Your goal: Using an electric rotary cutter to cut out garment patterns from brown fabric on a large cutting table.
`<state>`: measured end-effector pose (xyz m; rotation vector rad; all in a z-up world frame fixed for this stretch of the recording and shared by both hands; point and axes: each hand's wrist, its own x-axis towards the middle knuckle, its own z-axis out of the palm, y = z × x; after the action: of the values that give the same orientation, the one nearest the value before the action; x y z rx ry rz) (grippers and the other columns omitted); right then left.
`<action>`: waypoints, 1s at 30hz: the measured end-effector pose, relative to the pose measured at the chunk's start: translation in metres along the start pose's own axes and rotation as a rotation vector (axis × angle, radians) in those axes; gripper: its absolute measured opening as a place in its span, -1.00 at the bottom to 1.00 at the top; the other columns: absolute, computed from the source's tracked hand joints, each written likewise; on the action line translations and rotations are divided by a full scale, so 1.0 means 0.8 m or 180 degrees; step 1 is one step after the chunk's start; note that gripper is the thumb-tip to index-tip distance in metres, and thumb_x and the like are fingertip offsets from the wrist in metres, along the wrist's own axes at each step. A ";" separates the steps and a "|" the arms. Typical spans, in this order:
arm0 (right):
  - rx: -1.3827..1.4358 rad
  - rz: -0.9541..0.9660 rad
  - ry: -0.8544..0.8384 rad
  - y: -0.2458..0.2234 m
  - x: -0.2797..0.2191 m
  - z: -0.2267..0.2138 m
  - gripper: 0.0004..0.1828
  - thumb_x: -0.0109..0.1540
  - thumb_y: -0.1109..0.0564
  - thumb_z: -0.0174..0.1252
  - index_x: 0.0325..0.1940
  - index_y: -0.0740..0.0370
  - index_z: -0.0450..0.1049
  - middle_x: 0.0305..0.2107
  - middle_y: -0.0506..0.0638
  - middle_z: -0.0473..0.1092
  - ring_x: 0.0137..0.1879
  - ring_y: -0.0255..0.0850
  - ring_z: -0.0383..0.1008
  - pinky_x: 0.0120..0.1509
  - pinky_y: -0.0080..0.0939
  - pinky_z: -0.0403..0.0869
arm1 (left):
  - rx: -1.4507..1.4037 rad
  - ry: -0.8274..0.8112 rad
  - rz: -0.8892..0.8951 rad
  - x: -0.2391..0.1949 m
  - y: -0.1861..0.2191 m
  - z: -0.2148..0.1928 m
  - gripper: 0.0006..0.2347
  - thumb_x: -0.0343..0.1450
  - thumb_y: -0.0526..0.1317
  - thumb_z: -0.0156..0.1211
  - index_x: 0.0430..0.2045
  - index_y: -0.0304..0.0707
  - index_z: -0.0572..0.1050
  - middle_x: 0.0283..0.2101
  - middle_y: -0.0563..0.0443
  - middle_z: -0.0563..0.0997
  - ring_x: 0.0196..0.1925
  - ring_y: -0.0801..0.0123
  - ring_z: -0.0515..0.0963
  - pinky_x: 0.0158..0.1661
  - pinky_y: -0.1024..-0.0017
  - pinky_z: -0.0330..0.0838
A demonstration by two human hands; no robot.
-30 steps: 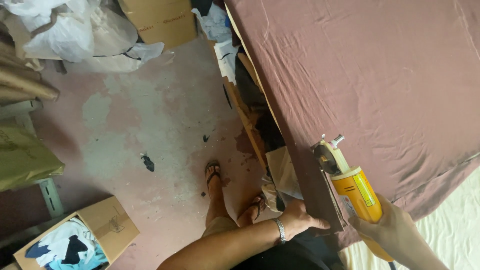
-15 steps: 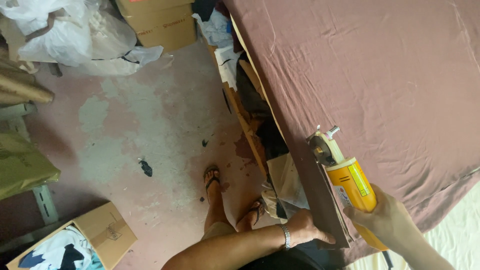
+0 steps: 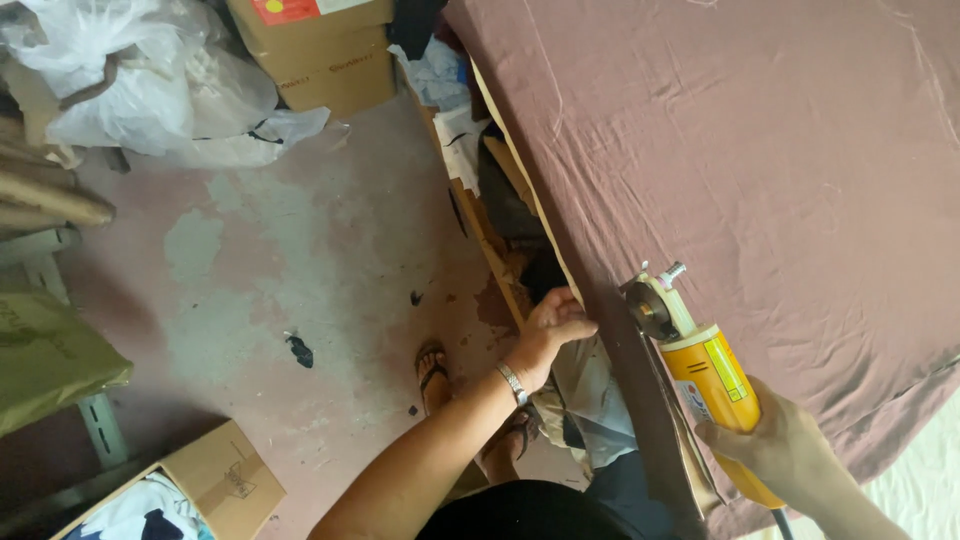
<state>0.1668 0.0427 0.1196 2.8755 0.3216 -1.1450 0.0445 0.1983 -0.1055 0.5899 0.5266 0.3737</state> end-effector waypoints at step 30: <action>0.0506 0.0116 0.0002 -0.074 0.021 -0.007 -0.34 -0.01 0.05 0.36 0.21 0.10 0.53 -0.10 0.06 0.64 -0.04 -0.09 0.60 0.11 -0.09 0.47 | 0.0440 0.0107 -0.0840 0.018 0.052 0.004 -0.67 0.16 -0.31 0.51 -0.22 -0.32 0.66 -0.12 -0.16 0.73 -0.11 0.22 0.73 -0.04 0.38 0.65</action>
<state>0.1704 0.1043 0.1153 3.0029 0.1849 -1.2165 0.0499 0.2359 -0.0831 0.6389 0.6578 0.0976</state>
